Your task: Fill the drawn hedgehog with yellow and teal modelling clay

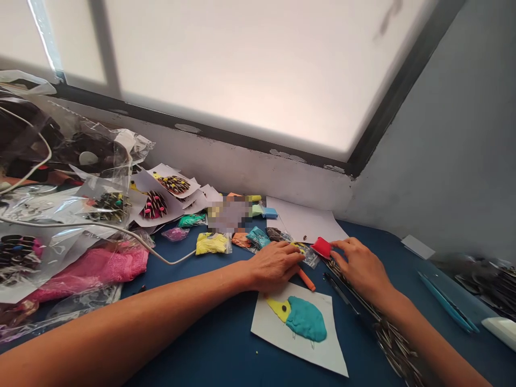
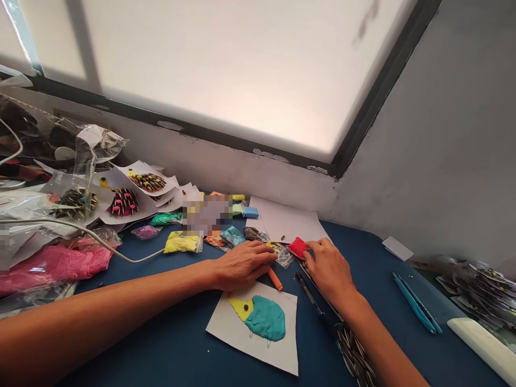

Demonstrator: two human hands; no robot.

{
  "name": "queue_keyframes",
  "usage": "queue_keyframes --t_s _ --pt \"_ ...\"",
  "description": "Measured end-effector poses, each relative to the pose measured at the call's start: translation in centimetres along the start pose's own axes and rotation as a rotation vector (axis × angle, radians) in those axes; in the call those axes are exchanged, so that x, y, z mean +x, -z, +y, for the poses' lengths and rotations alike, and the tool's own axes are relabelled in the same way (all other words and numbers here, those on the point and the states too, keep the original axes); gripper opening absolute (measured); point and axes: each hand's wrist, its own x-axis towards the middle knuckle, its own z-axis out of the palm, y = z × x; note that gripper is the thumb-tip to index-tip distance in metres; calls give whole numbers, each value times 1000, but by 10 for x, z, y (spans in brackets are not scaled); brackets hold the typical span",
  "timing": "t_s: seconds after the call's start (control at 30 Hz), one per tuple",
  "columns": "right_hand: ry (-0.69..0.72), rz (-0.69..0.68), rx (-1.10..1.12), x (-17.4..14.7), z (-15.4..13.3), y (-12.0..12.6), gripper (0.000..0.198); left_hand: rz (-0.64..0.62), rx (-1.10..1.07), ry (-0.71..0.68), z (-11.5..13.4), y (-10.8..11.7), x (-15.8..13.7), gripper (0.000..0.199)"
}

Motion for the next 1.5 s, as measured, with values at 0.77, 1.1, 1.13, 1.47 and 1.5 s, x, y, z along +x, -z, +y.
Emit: queue_keyframes --t_s 0.77,1.1,1.13,1.47,1.5 --pt "44 -130 -160 19 -18 -7 35 -53 22 62 4 2 1 22" --pt "-41 -118 -44 27 -14 -6 37 -106 42 99 7 7 2 31" --pt "-47 -100 -17 27 -14 -5 37 -109 44 105 7 7 2 31" --pt "-40 -37 359 38 -13 -9 37 -64 67 67 3 2 1 31" --pt "-32 -36 402 40 -13 -10 36 -59 67 61 3 2 1 30"
